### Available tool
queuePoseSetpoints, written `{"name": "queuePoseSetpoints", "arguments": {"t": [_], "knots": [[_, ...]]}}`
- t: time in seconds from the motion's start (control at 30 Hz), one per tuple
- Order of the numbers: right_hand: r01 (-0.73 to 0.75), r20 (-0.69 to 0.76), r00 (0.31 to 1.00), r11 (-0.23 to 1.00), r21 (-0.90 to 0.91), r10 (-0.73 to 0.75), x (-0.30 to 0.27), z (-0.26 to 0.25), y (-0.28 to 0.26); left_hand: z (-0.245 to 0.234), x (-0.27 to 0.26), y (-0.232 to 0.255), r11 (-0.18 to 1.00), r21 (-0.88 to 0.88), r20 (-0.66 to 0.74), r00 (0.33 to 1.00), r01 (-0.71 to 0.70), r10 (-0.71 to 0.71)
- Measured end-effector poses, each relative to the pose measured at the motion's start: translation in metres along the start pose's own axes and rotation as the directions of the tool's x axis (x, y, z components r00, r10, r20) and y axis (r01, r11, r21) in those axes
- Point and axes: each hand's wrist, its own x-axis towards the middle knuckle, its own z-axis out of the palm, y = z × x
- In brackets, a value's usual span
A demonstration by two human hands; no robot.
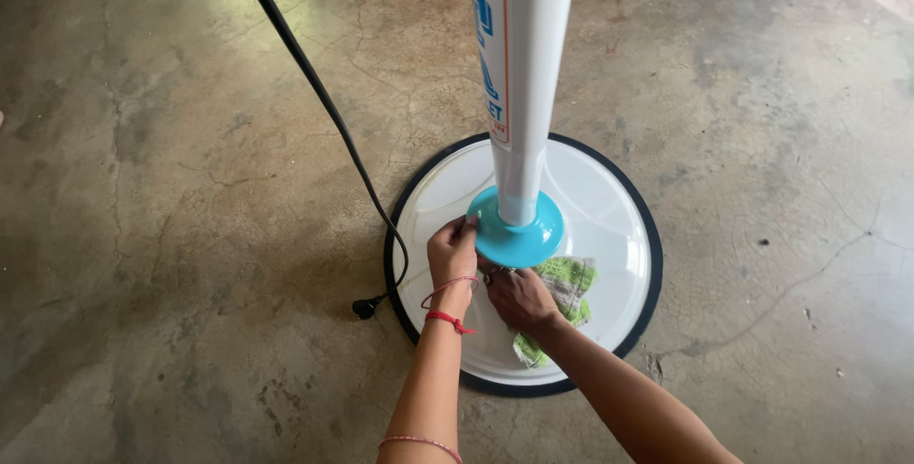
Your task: The person wipes the base and stand of a pedestal fan with a green cloth, then cleans the fan's wire cage and blades. The person uses a cloth to wipe the surfaces.
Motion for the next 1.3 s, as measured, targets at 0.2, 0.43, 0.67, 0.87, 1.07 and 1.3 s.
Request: {"name": "queuePoseSetpoints", "arguments": {"t": [0.2, 0.43, 0.67, 0.87, 1.07, 1.3], "knots": [[-0.071, 0.006, 0.997, 0.997, 0.007, 0.071, -0.018, -0.042, 0.004, 0.005, -0.012, 0.012, 0.997, -0.037, -0.023, 0.997, 0.067, -0.068], [-0.411, -0.079, 0.875, 0.82, 0.399, 0.477, -0.065, -0.05, 0.045, 0.011, -0.005, -0.007, 0.997, -0.048, -0.067, 0.996, 0.063, -0.067], [-0.348, -0.09, 0.909, 0.86, 0.374, 0.407, -0.041, -0.036, 0.021, 0.018, 0.007, -0.047, 0.985, -0.149, -0.079, 0.992, 0.085, -0.098], [-0.107, -0.054, 0.986, 0.852, 0.512, 0.157, -0.063, -0.044, 0.067, 0.017, -0.001, -0.033, 0.979, -0.173, -0.074, 0.99, 0.107, -0.121], [-0.502, 0.12, 0.805, 0.559, 0.66, 0.581, -0.055, -0.041, 0.054, 0.023, -0.009, -0.035, 0.975, -0.212, -0.118, 0.989, 0.067, -0.094], [-0.479, -0.095, 0.822, 0.771, 0.42, 0.562, -0.029, -0.051, 0.053, 0.025, -0.021, -0.062, 0.978, -0.127, -0.271, 0.954, -0.168, 0.129]]}}
